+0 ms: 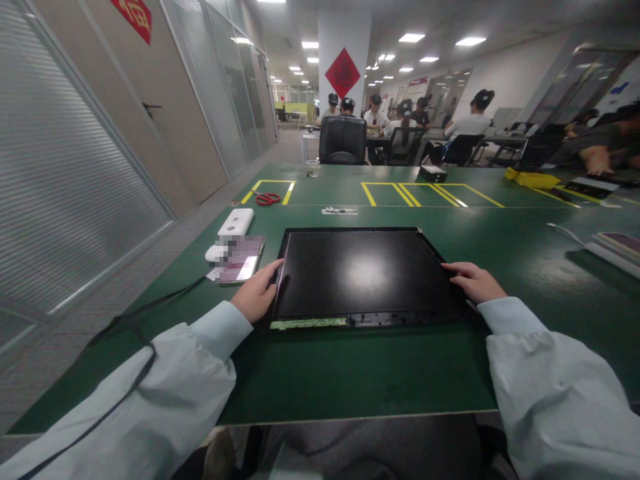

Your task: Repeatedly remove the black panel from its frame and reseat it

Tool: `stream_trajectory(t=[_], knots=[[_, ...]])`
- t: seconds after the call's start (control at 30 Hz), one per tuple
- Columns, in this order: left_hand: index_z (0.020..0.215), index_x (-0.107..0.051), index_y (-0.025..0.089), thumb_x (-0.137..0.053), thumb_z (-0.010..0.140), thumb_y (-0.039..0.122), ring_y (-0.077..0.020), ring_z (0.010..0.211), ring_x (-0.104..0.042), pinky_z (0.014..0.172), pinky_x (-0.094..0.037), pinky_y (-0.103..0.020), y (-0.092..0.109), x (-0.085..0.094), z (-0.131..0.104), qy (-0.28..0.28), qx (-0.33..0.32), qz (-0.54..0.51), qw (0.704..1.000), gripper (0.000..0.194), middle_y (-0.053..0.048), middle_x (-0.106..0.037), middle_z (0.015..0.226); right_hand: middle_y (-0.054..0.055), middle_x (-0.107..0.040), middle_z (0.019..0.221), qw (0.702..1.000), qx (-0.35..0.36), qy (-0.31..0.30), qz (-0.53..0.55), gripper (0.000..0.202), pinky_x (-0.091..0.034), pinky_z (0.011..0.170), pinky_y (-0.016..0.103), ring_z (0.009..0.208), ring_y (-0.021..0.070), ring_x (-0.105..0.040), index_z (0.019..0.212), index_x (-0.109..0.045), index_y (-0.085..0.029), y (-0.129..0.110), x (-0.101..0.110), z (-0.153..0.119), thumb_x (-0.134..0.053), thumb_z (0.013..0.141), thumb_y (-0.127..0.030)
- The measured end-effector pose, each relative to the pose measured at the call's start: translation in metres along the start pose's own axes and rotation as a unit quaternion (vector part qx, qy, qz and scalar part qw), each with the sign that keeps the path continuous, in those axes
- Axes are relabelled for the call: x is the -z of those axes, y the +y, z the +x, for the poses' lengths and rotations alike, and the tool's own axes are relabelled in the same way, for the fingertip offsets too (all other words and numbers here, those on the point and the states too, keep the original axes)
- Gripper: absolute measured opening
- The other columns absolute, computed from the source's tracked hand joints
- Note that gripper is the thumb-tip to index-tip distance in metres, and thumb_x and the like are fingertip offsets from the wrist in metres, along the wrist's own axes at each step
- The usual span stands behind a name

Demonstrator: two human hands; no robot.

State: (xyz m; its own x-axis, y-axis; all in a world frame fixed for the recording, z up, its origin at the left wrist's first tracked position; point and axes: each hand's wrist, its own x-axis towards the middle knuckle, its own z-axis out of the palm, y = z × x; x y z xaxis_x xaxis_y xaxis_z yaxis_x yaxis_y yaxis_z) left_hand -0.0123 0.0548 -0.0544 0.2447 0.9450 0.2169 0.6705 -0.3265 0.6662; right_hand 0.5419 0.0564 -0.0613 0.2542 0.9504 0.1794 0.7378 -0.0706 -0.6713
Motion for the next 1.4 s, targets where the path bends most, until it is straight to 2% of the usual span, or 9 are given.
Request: stream_trajectory(t=[0.1, 0.23, 0.37, 0.53, 0.67, 0.8, 1.0, 1.23, 1.4], knots=[[0.153, -0.052, 0.016, -0.059, 0.082, 0.027, -0.0345, 0.145, -0.054, 0.125, -0.036, -0.057, 0.006, -0.002, -0.001, 0.024, 0.018, -0.108, 0.994, 0.072, -0.016, -0.061, 0.154, 0.007, -0.076, 0.108, 1.000, 0.005, 0.003, 0.002, 0.033, -0.055, 0.100, 0.044, 0.095, 0.0264, -0.070, 0.088, -0.084, -0.029, 0.000, 0.000, 0.000, -0.064, 0.062, -0.028], [0.154, -0.051, 0.018, -0.070, 0.079, 0.033, -0.0358, 0.143, -0.056, 0.117, -0.049, -0.055, 0.023, 0.000, -0.001, 0.035, 0.068, -0.289, 0.954, 0.079, -0.016, -0.058, 0.158, 0.005, -0.077, 0.103, 1.000, 0.003, 0.012, 0.002, 0.034, -0.056, 0.096, 0.044, 0.088, 0.0247, -0.069, 0.088, -0.085, -0.029, -0.002, -0.001, 0.000, -0.064, 0.061, -0.028], [0.142, -0.061, 0.021, -0.078, 0.071, 0.028, -0.0360, 0.138, -0.061, 0.109, -0.057, -0.049, 0.037, 0.003, 0.000, 0.081, 0.133, -0.373, 0.914, 0.074, -0.014, -0.061, 0.155, 0.007, -0.076, 0.104, 1.000, -0.010, 0.012, 0.005, 0.035, -0.057, 0.094, 0.042, 0.085, 0.0233, -0.068, 0.088, -0.085, -0.027, -0.005, -0.002, -0.003, -0.063, 0.062, -0.025], [0.125, -0.065, 0.021, -0.074, 0.070, 0.013, -0.0283, 0.117, -0.075, 0.090, -0.066, -0.036, 0.050, 0.003, 0.001, 0.134, 0.210, -0.442, 0.862, 0.056, -0.013, -0.067, 0.149, 0.007, -0.075, 0.105, 1.000, -0.017, 0.020, 0.002, 0.035, -0.056, 0.094, 0.040, 0.086, 0.0223, -0.068, 0.089, -0.085, -0.026, -0.008, -0.003, -0.004, -0.061, 0.064, -0.022], [0.129, -0.062, 0.021, -0.073, 0.075, 0.009, -0.0261, 0.090, -0.082, 0.064, -0.066, -0.031, 0.057, 0.002, 0.002, 0.129, 0.277, -0.469, 0.829, 0.057, -0.010, -0.081, 0.118, 0.007, -0.075, 0.104, 1.000, -0.010, 0.005, 0.004, 0.033, -0.057, 0.095, 0.039, 0.089, 0.0231, -0.070, 0.086, -0.086, -0.027, -0.010, -0.002, -0.003, -0.063, 0.064, -0.020], [0.145, -0.054, 0.020, -0.079, 0.077, 0.011, -0.0257, 0.068, -0.080, 0.050, -0.062, -0.029, 0.056, 0.001, 0.003, 0.104, 0.314, -0.488, 0.808, 0.073, -0.005, -0.081, 0.083, 0.006, -0.076, 0.103, 1.000, 0.004, 0.009, 0.006, 0.033, -0.057, 0.098, 0.040, 0.091, 0.0237, -0.071, 0.086, -0.086, -0.028, -0.010, -0.002, -0.004, -0.063, 0.064, -0.019], [0.151, -0.052, 0.023, -0.088, 0.071, 0.012, -0.0281, 0.071, -0.081, 0.052, -0.063, -0.030, 0.045, 0.000, 0.001, 0.069, 0.294, -0.484, 0.821, 0.088, -0.004, -0.083, 0.084, 0.007, -0.075, 0.107, 1.000, 0.001, 0.006, 0.001, 0.034, -0.057, 0.098, 0.040, 0.093, 0.0238, -0.071, 0.087, -0.086, -0.029, -0.010, -0.003, -0.004, -0.062, 0.066, -0.016], [0.116, -0.078, 0.018, -0.089, 0.069, 0.024, -0.0324, 0.097, -0.081, 0.075, -0.068, -0.038, 0.063, 0.002, -0.001, 0.073, 0.271, -0.472, 0.836, 0.048, -0.008, -0.085, 0.099, 0.007, -0.075, 0.111, 1.000, 0.000, 0.004, -0.001, 0.036, -0.056, 0.096, 0.039, 0.090, 0.0228, -0.069, 0.094, -0.087, -0.027, -0.006, -0.004, -0.004, -0.063, 0.068, -0.019], [0.109, -0.081, 0.017, -0.080, 0.073, 0.035, -0.0368, 0.115, -0.075, 0.090, -0.066, -0.044, 0.066, 0.001, 0.001, 0.044, 0.227, -0.497, 0.836, 0.041, -0.010, -0.083, 0.113, 0.008, -0.076, 0.111, 1.000, 0.003, 0.004, -0.007, 0.036, -0.056, 0.095, 0.038, 0.093, 0.0242, -0.069, 0.094, -0.087, -0.026, 0.000, -0.005, -0.002, -0.063, 0.068, -0.021]])
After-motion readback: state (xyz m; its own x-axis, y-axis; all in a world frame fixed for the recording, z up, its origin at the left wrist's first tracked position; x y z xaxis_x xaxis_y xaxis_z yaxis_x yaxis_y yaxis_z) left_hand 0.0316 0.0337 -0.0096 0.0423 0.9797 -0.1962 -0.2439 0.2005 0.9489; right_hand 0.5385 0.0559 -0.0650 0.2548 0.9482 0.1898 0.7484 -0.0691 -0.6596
